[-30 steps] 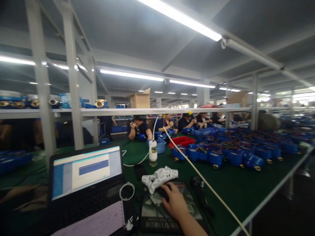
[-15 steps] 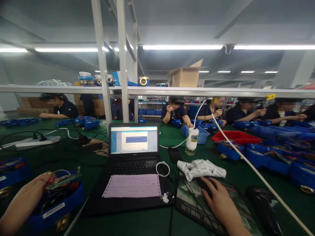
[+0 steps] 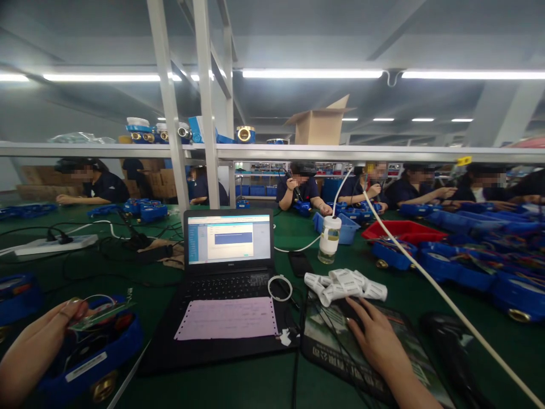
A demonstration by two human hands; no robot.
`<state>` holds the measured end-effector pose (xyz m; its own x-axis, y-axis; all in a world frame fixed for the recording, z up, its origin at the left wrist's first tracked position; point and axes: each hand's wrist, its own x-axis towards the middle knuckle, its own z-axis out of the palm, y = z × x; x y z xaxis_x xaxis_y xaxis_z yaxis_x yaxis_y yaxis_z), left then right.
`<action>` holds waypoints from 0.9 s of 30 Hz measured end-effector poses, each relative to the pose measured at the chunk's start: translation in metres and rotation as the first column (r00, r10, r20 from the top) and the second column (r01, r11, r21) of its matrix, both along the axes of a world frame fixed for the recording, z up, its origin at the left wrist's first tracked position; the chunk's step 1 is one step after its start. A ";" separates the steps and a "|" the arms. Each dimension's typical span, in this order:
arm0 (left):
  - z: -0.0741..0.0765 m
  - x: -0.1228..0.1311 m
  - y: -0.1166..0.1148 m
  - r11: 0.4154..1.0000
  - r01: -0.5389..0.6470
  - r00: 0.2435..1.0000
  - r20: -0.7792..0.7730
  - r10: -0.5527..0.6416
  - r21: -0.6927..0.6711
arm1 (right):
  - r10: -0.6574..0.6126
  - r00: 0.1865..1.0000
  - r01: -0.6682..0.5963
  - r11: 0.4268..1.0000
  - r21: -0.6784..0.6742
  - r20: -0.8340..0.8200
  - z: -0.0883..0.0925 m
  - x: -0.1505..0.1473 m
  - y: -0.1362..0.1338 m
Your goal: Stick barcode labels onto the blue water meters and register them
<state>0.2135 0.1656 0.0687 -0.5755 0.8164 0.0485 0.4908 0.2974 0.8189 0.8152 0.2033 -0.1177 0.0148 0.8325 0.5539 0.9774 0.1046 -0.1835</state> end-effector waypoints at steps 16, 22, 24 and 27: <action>0.001 0.001 0.000 0.999 -0.008 0.997 -0.075 0.011 0.033 | -0.007 1.000 0.007 1.000 0.007 0.004 -0.005 0.004 0.004; 0.001 0.000 0.001 1.000 -0.004 0.998 -0.057 0.005 0.014 | -0.027 1.000 0.026 1.000 -0.012 -0.010 -0.004 0.002 0.003; 0.000 0.000 0.001 1.000 -0.017 0.999 -0.040 0.016 -0.006 | -0.029 0.999 0.029 0.999 -0.017 -0.014 -0.003 0.002 0.003; -0.002 -0.002 0.001 1.000 -0.010 0.997 -0.078 0.009 -0.010 | -0.017 1.000 0.017 1.000 -0.014 -0.010 -0.004 0.003 0.003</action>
<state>0.2119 0.1670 0.0666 -0.5781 0.8115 0.0851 0.5504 0.3108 0.7749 0.8182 0.2067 -0.1216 0.0348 0.8399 0.5416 0.9772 0.0851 -0.1947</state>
